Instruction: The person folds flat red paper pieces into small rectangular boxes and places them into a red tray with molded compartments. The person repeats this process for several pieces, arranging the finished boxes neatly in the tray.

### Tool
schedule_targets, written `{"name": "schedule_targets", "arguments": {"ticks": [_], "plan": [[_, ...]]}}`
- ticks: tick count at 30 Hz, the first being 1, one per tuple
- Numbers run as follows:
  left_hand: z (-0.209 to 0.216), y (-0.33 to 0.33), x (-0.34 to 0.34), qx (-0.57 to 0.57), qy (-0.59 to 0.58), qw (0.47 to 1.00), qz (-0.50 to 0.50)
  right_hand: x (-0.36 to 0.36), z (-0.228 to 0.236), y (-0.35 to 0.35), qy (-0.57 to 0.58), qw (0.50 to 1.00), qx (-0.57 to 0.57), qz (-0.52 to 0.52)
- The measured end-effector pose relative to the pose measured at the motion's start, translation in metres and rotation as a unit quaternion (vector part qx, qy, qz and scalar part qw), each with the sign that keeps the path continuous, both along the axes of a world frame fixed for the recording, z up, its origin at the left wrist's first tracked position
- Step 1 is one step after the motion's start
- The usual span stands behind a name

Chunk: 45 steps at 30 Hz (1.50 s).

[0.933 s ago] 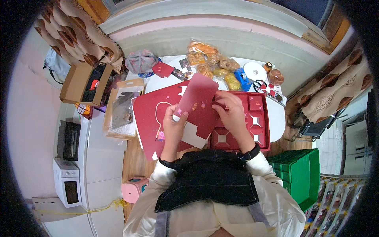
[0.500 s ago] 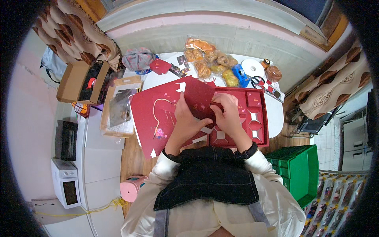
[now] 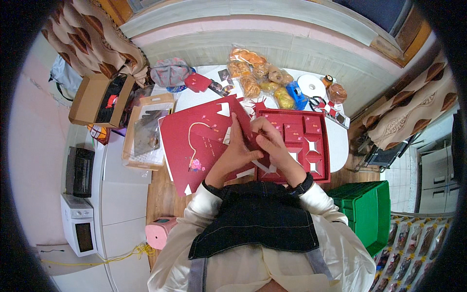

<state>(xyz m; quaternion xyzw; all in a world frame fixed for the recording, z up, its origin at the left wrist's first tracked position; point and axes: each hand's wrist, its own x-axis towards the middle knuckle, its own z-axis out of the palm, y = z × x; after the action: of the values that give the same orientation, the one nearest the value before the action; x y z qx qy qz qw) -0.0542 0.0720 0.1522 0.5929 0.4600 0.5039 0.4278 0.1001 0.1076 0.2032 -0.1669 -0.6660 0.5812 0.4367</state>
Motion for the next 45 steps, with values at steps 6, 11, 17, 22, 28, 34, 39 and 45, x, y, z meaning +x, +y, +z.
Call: {"name": "schedule_targets", "arguments": {"ticks": [6, 11, 17, 22, 28, 34, 39, 45], "plan": [[0.039, -0.033, -0.002, -0.148, -0.201, 0.956, -0.155, -0.008, 0.019, -0.003, -0.047, 0.958, 0.282, -0.026], [0.045, -0.041, -0.002, -0.22, -0.41, 0.858, -0.215, -0.005, 0.014, 0.005, -0.121, 0.909, 0.386, -0.099], [0.045, -0.046, -0.003, -0.234, -0.428, 0.85, -0.198, -0.003, 0.008, 0.0, -0.154, 0.852, 0.455, -0.206], [0.025, -0.039, -0.01, -0.237, -0.402, 0.863, -0.192, -0.008, 0.004, 0.001, -0.153, 0.868, 0.409, -0.235], [0.049, -0.042, 0.012, -0.258, -0.361, 0.878, -0.182, -0.004, -0.012, 0.001, -0.134, 0.845, 0.447, -0.26], [0.038, -0.017, 0.005, -0.281, -0.275, 0.866, -0.308, -0.008, -0.02, 0.0, -0.06, 0.85, 0.431, -0.296], [0.036, -0.015, 0.013, -0.232, -0.209, 0.915, -0.255, -0.001, -0.01, 0.003, -0.056, 0.928, 0.246, -0.275], [0.04, -0.008, 0.019, -0.096, -0.203, 0.956, -0.189, 0.006, 0.008, 0.002, -0.079, 0.968, 0.177, -0.16]]}}
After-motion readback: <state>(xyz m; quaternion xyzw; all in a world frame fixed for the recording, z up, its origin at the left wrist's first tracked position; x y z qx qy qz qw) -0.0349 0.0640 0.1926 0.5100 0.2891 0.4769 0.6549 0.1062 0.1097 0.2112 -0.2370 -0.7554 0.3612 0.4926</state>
